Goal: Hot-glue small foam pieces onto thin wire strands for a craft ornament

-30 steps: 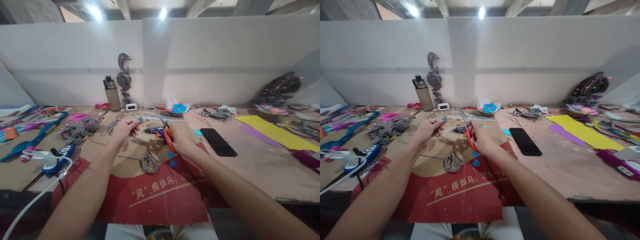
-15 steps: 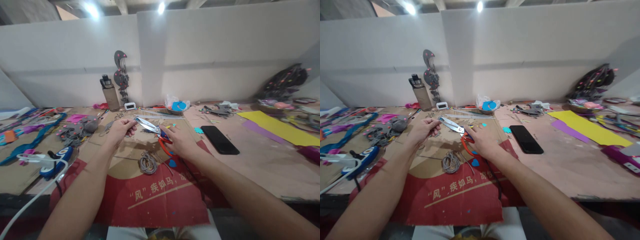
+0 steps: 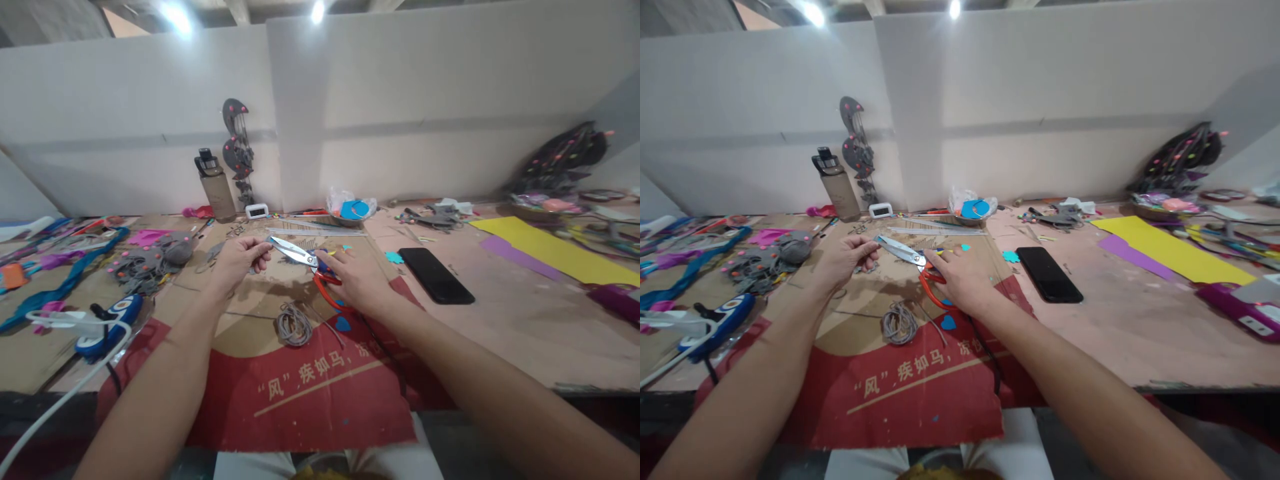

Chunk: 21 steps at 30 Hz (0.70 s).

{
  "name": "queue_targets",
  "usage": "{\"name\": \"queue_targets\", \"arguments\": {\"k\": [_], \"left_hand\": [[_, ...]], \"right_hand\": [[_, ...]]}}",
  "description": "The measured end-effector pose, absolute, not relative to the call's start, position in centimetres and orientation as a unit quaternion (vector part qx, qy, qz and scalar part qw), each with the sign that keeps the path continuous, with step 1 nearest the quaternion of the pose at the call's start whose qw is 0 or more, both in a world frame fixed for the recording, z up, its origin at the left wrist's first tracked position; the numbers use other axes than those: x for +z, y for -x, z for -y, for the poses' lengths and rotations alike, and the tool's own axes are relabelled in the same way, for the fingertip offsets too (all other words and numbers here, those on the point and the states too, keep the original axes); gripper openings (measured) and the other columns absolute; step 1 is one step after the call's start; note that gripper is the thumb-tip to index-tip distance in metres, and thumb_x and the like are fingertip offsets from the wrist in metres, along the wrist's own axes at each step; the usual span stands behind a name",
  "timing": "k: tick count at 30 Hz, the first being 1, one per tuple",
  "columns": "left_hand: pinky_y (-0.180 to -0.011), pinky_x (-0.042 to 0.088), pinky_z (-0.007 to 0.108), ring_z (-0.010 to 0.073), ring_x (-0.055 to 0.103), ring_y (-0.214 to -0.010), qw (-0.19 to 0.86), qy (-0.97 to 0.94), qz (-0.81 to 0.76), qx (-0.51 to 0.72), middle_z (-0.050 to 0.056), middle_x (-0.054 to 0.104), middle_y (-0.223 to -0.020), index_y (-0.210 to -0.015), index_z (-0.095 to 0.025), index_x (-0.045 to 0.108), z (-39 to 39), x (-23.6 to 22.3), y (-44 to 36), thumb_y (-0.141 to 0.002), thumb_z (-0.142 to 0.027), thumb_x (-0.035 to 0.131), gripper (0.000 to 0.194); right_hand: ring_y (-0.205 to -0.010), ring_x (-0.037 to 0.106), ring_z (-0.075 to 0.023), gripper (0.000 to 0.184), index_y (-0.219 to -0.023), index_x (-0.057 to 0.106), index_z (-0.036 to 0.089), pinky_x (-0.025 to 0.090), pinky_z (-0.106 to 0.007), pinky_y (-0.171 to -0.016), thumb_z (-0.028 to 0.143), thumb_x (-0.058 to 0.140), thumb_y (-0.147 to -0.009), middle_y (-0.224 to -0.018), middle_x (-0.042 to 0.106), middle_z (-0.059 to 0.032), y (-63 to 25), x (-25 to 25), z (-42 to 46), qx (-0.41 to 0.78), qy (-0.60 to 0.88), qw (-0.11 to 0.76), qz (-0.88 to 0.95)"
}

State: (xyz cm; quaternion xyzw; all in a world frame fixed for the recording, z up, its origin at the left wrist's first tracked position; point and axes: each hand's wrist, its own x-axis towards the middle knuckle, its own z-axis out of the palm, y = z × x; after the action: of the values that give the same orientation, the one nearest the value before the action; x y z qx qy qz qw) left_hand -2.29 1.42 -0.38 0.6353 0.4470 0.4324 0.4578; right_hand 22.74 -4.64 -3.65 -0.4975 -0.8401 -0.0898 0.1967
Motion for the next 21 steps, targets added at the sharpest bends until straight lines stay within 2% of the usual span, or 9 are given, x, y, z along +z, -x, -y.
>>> {"name": "queue_targets", "arguments": {"k": [5,11,21], "left_hand": [[-0.040,0.039,0.019,0.0070,0.051,-0.042,0.450,-0.638,-0.449,0.435,0.001,0.061,-0.056,-0.067,-0.015,0.062,-1.35,-0.30,2.23,-0.071,-0.037,0.068,0.022],[-0.040,0.038,0.018,0.0069,0.052,-0.043,0.441,-0.639,-0.454,0.437,0.000,0.061,-0.059,-0.069,-0.015,0.062,-1.30,-0.24,2.21,-0.072,-0.035,0.067,0.021],[-0.042,0.038,0.019,0.0075,0.052,-0.044,0.426,-0.651,-0.455,0.433,0.001,0.061,-0.059,-0.069,-0.016,0.061,-1.23,-0.11,2.07,-0.073,-0.038,0.065,0.023]], "right_hand": [[-0.097,0.053,-0.0299,0.051,-0.135,0.044,0.020,0.041,-0.043,-0.083,0.035,0.048,-0.087,-0.109,0.061,-0.0172,-22.73,-3.83,4.48,-0.055,0.490,0.219,0.842],[-0.107,0.052,-0.0276,0.050,-0.135,0.044,0.020,0.041,-0.042,-0.090,0.034,0.050,-0.087,-0.113,0.060,-0.0142,-22.62,-4.14,4.60,-0.013,0.478,0.255,0.841],[-0.096,0.056,-0.0235,0.046,-0.131,0.048,0.017,0.043,-0.034,-0.081,0.030,0.052,-0.086,-0.104,0.063,-0.0132,-22.21,-3.92,4.86,0.019,0.486,0.250,0.837]]}}
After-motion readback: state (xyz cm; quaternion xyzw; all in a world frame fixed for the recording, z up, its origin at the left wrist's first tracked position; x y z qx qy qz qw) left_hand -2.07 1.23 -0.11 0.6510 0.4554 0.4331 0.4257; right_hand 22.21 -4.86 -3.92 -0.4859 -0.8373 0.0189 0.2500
